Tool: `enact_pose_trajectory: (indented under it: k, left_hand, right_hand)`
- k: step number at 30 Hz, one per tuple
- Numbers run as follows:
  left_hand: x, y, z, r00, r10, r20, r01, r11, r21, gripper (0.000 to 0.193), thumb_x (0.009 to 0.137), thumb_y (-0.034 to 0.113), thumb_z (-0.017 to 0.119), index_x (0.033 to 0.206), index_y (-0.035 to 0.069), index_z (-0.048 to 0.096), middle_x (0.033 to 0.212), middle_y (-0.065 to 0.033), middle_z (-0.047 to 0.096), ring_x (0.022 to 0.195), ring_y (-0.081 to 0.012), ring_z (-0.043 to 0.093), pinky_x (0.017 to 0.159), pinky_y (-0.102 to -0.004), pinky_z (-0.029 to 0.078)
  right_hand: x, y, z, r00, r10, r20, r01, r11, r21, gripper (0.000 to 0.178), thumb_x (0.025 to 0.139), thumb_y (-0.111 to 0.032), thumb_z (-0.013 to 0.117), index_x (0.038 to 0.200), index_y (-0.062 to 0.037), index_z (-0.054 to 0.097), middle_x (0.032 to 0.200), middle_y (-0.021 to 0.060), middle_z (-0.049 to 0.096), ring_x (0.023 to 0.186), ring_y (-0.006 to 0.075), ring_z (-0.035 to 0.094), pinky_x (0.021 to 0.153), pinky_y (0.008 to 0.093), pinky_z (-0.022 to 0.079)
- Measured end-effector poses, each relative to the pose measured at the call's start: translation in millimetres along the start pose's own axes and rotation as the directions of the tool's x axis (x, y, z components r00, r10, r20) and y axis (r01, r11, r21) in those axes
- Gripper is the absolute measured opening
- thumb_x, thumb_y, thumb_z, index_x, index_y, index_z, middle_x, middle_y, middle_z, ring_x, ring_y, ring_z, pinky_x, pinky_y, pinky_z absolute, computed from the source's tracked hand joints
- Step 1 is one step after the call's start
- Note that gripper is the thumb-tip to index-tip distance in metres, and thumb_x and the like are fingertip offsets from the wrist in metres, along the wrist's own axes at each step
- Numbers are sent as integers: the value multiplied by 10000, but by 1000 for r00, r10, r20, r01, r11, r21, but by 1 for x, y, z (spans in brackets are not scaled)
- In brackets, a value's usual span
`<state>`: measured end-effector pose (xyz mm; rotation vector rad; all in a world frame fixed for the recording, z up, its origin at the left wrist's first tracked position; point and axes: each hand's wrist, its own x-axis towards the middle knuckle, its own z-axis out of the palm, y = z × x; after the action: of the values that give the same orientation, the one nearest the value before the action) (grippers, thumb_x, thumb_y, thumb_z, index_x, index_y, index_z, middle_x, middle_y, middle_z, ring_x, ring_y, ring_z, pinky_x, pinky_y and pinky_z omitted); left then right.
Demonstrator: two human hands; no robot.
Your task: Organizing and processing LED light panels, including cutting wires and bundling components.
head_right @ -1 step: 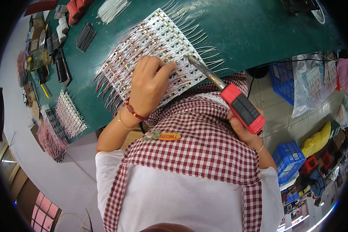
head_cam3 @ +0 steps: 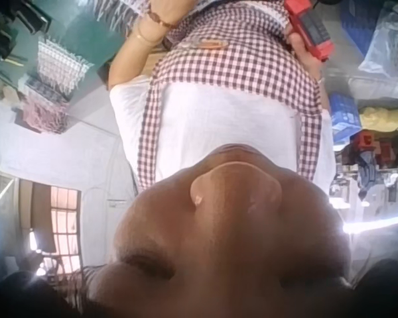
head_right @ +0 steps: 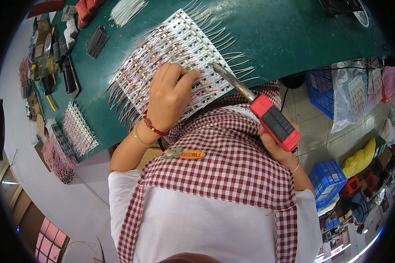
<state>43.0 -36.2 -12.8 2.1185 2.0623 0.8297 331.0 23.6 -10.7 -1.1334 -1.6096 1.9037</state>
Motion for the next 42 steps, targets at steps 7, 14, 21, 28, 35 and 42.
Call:
enact_pose_trajectory:
  k: [7, 14, 21, 28, 35, 42]
  left_hand:
    - [2, -1, 0, 1000, 4, 14, -4, 1000, 7, 233, 681, -10, 621, 908, 38, 643, 742, -58, 479, 692, -220, 480, 644, -340, 389]
    - [3, 1, 1, 999, -8, 52, 8, 1000, 18, 231, 664, -21, 600, 885, 34, 641, 750, -58, 473, 712, -220, 482, 649, -338, 388]
    - [6, 3, -4, 996, -17, 93, 14, 999, 33, 212, 665, -10, 583, 862, 45, 640, 759, -60, 467, 735, -221, 487, 660, -338, 388]
    - [9, 8, -8, 995, 21, 100, -31, 994, 104, 214, 655, 8, 598, 853, 70, 647, 758, -36, 482, 748, -207, 498, 688, -345, 379]
    - [6, 8, -8, 996, 71, 45, -73, 996, 57, 246, 651, 17, 620, 886, 77, 660, 756, -20, 492, 753, -192, 502, 702, -337, 369]
    - [3, 10, -5, 996, 45, 80, -49, 998, 49, 232, 670, 19, 616, 893, 70, 655, 760, -25, 485, 751, -196, 495, 690, -339, 368]
  right_hand:
    - [3, 5, -3, 998, -17, 59, 24, 993, -115, 321, 792, -306, 708, 855, 1, 635, 760, 64, 614, 670, 150, 594, 602, 258, 464]
    - [3, 9, -2, 995, -72, 66, 83, 980, -181, 275, 802, -282, 681, 846, -13, 640, 745, 53, 616, 637, 147, 609, 569, 269, 476]
    - [1, -2, 0, 998, -45, 54, 49, 995, -83, 314, 813, -325, 686, 842, -16, 641, 751, 60, 614, 640, 142, 601, 575, 265, 473]
    - [-8, 4, -5, 999, -53, 2, 53, 997, -56, 366, 809, -372, 702, 838, -13, 638, 749, 60, 612, 641, 138, 593, 571, 259, 466]
    - [-6, 1, -6, 997, -58, 52, 63, 993, -97, 392, 818, -408, 686, 821, -20, 633, 726, 54, 610, 630, 143, 594, 559, 263, 462]
    - [-11, 11, -9, 994, -87, 66, 99, 975, -199, 389, 821, -422, 679, 801, -37, 628, 723, 43, 610, 609, 145, 596, 540, 261, 461]
